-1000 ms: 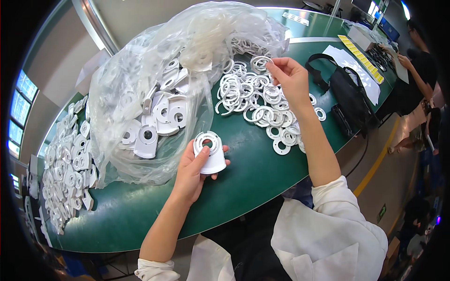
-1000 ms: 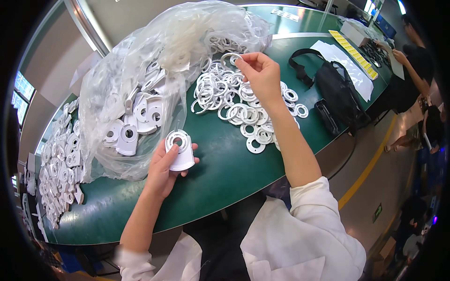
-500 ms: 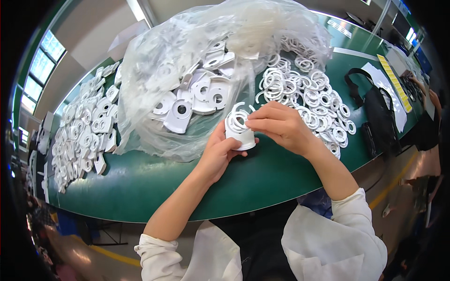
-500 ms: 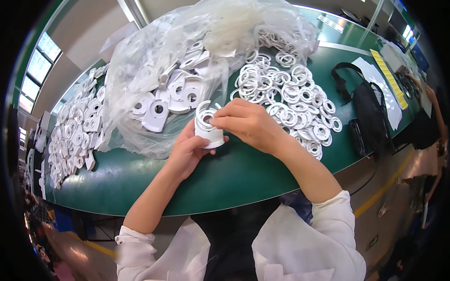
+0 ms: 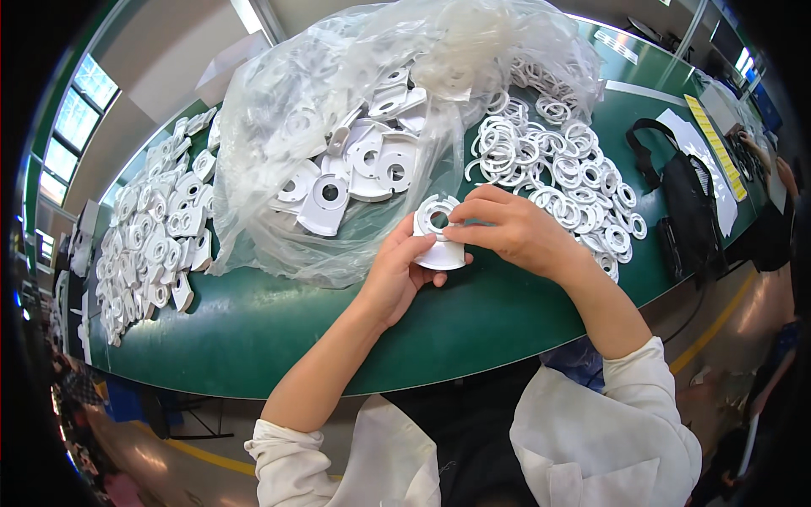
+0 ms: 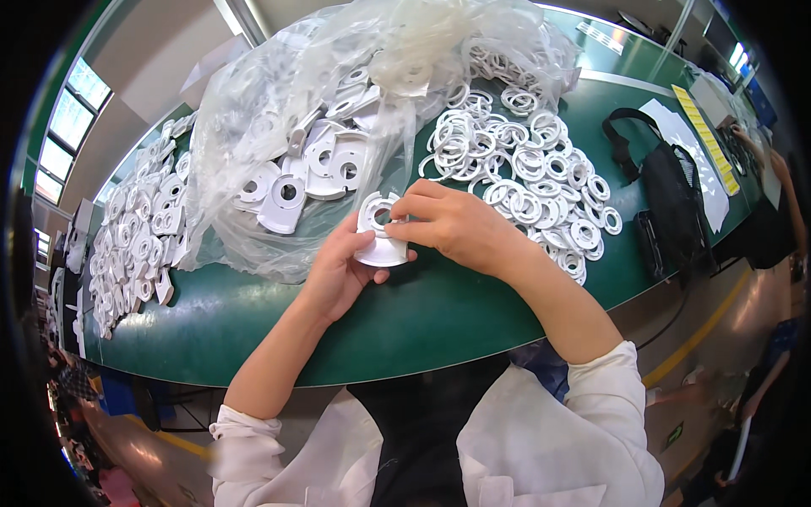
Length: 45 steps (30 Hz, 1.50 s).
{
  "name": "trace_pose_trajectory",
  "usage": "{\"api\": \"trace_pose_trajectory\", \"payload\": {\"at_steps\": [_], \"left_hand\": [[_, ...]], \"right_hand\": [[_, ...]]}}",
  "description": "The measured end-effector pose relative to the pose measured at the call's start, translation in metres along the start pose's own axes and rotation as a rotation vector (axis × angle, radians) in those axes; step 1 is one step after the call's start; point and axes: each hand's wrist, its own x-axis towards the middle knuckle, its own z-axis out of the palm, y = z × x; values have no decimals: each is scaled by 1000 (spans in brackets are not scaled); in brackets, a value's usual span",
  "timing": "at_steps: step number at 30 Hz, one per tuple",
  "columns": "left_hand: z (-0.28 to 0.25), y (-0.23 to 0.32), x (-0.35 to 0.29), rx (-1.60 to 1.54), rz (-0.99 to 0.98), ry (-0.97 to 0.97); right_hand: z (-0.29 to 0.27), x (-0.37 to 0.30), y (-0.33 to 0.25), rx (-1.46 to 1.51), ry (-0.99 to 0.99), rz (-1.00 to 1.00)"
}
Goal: Assembling small white plastic components on a production line by fitting rings onto base parts.
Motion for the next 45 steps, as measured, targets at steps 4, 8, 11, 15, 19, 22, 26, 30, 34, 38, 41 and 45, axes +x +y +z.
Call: {"api": "trace_pose_trajectory", "payload": {"at_steps": [4, 8, 11, 15, 19, 22, 26, 30, 34, 38, 41, 45], "left_hand": [[0, -6, 0, 118, 33, 41], [-1, -4, 0, 175, 81, 21], [2, 1, -3, 248, 101, 15], [8, -7, -5, 584, 220, -33], [9, -11, -5, 824, 357, 0], [10, -6, -8, 795, 251, 81], [9, -5, -9, 867, 266, 152], [4, -7, -7, 1026, 341, 172], [7, -1, -10, 1085, 317, 182], [2, -16, -3, 777, 447, 260], [7, -12, -3, 328, 359, 260], [14, -13, -5, 240, 249, 118]], "right_hand": [[-1, 0, 0, 9, -27, 0], [-2, 0, 0, 123, 55, -15], [1, 2, -4, 275, 223, 208], [2, -1, 2, 436, 163, 437], [-2, 1, 0, 617, 68, 476], [1, 1, -3, 539, 103, 462], [9, 1, -6, 474, 110, 434], [12, 2, -8, 363, 37, 401], [11, 2, -11, 322, 25, 385], [16, 1, -8, 475, 164, 516], [15, 3, -8, 948, 335, 668], [15, 2, -8, 830, 228, 722]]}}
